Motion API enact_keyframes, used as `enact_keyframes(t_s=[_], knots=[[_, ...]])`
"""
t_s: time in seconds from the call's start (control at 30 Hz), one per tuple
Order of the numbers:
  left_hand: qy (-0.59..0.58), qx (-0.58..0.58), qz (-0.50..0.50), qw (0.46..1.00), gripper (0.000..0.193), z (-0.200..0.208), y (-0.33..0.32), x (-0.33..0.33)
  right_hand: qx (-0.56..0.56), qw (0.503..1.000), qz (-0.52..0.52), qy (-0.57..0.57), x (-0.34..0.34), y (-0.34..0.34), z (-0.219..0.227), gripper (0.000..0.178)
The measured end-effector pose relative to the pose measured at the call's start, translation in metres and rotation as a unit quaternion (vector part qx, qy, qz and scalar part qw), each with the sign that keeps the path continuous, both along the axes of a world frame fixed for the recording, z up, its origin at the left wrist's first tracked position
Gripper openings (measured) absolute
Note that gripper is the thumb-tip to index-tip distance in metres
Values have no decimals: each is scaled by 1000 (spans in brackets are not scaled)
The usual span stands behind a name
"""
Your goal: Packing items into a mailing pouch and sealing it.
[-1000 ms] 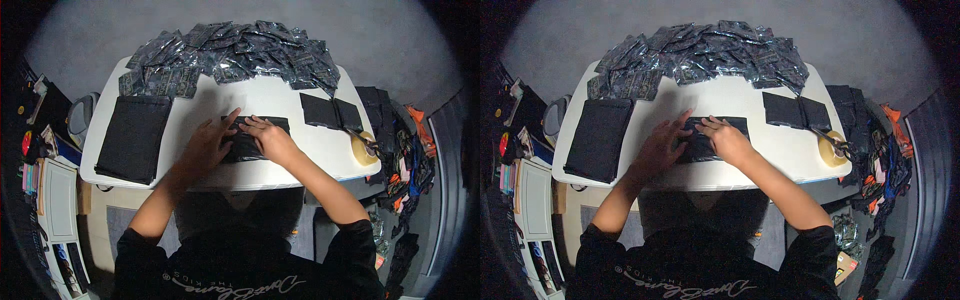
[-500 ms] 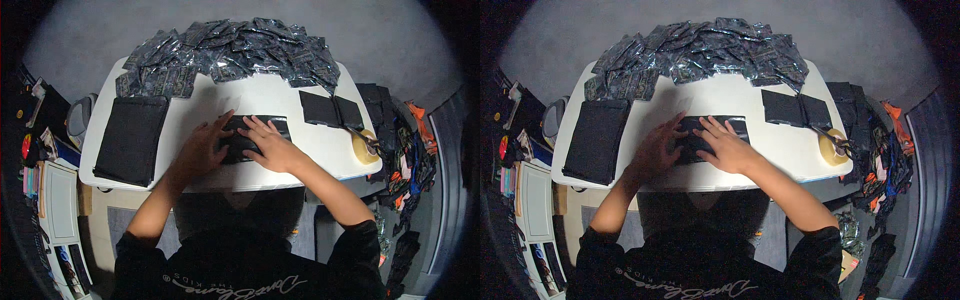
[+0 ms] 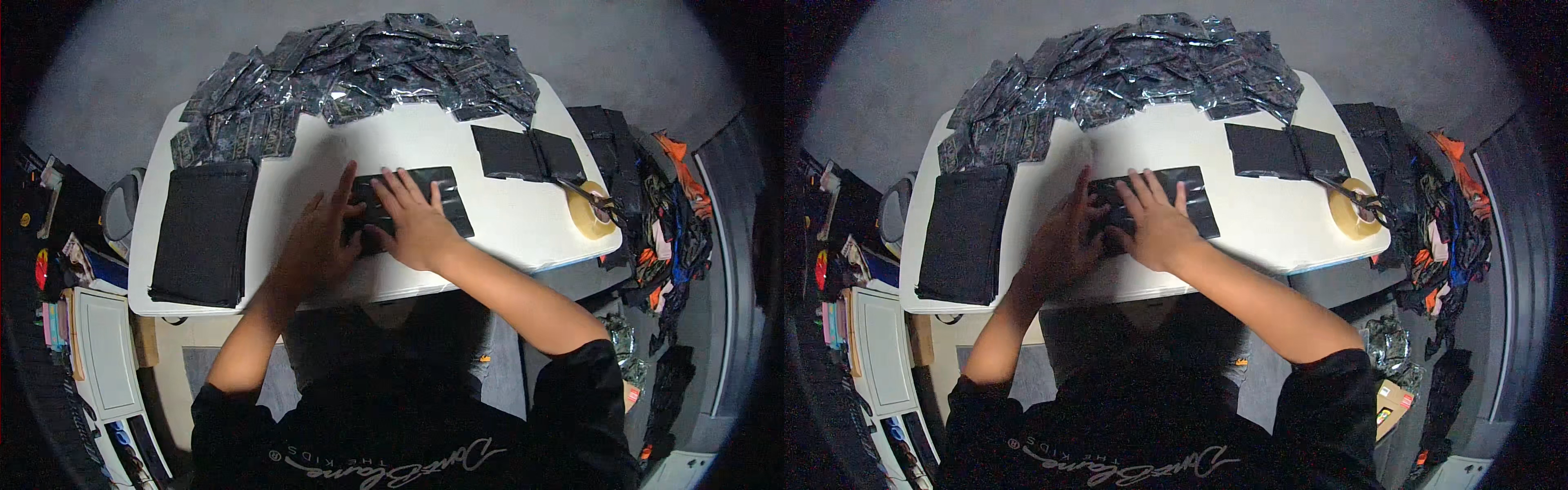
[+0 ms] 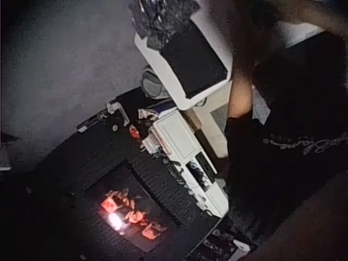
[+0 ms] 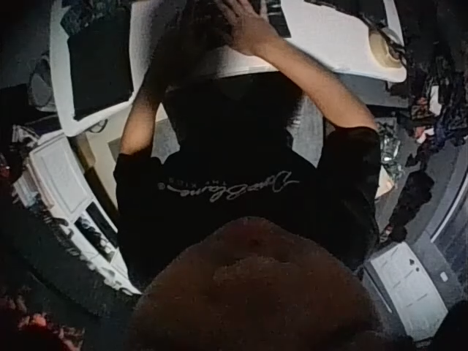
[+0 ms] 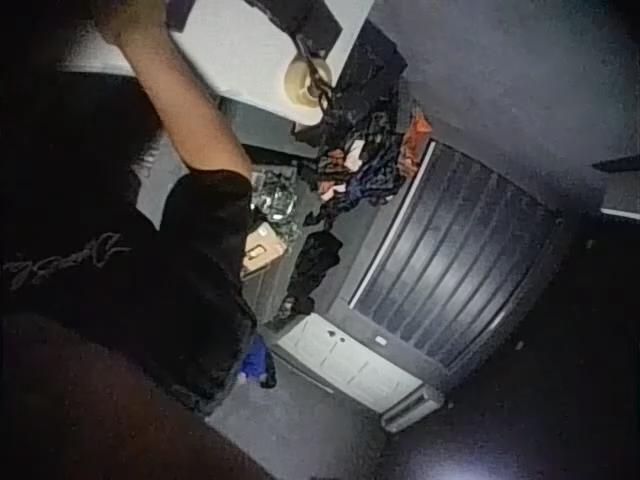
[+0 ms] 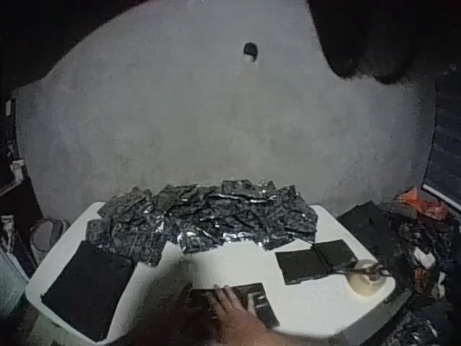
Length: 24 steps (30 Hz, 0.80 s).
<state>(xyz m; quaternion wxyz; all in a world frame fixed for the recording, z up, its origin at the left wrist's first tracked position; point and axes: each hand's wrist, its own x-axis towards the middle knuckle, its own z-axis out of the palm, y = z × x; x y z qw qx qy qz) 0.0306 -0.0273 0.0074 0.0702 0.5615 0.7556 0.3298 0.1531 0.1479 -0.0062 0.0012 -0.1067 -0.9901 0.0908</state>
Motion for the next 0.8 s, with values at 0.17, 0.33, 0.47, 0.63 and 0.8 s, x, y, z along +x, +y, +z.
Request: enact_keyframes(t_s=[0.17, 0.33, 0.47, 0.63, 0.8], knots=[[18, 2, -8, 1000, 106, 3, -1, 0, 8, 998, -62, -31, 23, 12, 3, 88], [67, 22, -13, 997, 106, 28, 5, 7, 99, 992, -58, 58, 32, 10, 2, 82], [-16, 21, -17, 1000, 105, 14, 5, 1, 39, 997, -56, 39, 26, 30, 28, 60], [18, 25, -19, 999, 105, 20, 6, 3, 38, 981, 54, 184, 32, 91, 26, 40], [-38, -11, -21, 999, 110, 15, 9, -4, 45, 983, 104, 146, 28, 109, 12, 33]])
